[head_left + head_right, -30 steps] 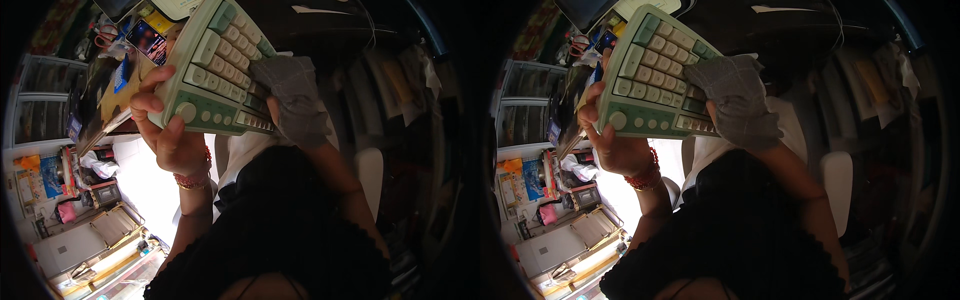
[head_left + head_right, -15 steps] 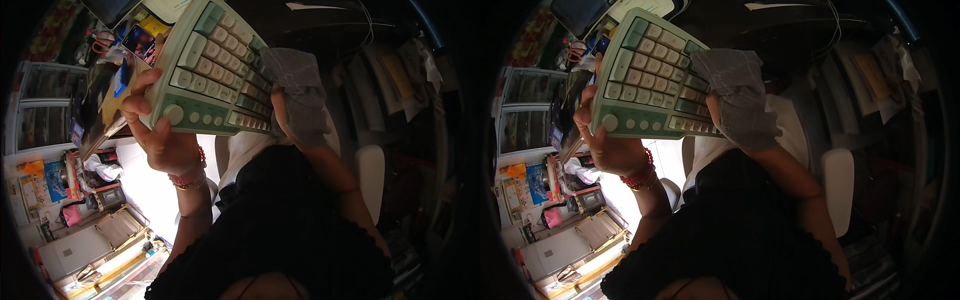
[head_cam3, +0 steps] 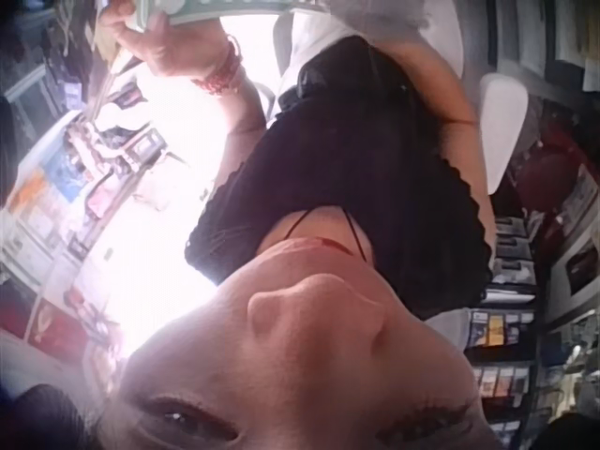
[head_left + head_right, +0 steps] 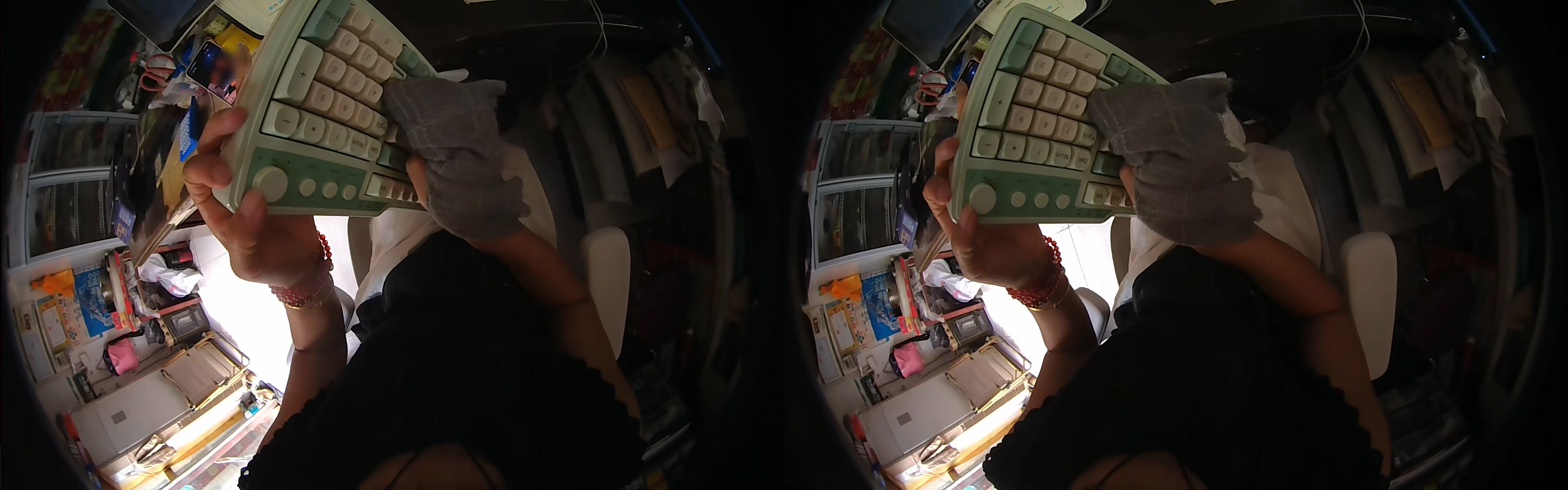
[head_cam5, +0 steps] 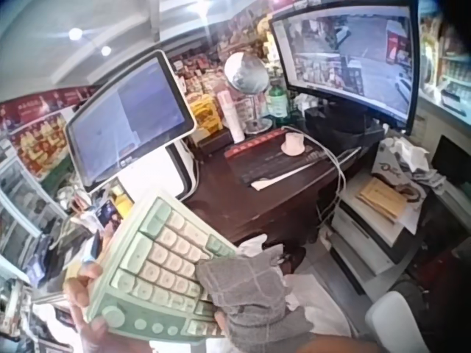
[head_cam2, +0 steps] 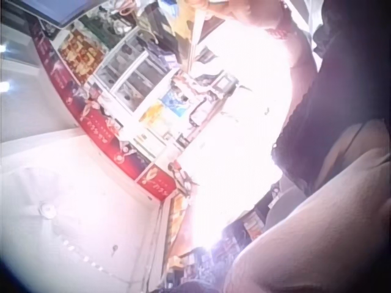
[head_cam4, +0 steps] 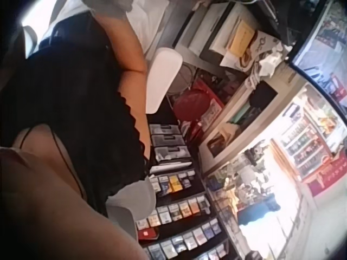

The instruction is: The person wipes a light green computer keyboard with a gray cloth, cleaning the keys and edges. They then flip the keyboard over to inspect the underside before placing it back on the desk.

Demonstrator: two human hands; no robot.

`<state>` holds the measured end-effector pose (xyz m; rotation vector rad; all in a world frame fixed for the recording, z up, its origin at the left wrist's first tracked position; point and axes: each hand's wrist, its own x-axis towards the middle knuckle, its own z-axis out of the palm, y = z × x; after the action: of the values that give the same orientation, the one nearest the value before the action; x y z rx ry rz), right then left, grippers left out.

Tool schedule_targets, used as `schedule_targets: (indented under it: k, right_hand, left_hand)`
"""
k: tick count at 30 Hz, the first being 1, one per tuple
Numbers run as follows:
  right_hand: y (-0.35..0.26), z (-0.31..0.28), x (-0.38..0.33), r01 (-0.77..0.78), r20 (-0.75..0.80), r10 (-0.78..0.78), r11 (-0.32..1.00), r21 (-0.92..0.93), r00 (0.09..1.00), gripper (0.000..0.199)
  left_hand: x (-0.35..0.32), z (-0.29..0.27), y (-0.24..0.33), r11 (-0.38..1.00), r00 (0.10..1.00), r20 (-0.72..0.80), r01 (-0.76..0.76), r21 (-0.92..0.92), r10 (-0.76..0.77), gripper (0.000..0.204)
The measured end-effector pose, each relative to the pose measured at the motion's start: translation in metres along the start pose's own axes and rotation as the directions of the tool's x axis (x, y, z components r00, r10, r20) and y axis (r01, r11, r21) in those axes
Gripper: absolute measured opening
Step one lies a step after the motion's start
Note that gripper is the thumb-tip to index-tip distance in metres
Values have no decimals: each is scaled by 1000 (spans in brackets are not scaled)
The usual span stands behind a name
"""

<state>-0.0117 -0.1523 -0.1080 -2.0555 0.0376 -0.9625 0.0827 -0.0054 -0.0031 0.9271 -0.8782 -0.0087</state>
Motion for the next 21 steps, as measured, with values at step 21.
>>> schedule_targets:
  k: [21]
  right_hand:
    - [2,4,4,2,54,-10,989,146,999,44]
  left_hand:
    - [-2,7,0,999,996,-82,-23,41,26,22]
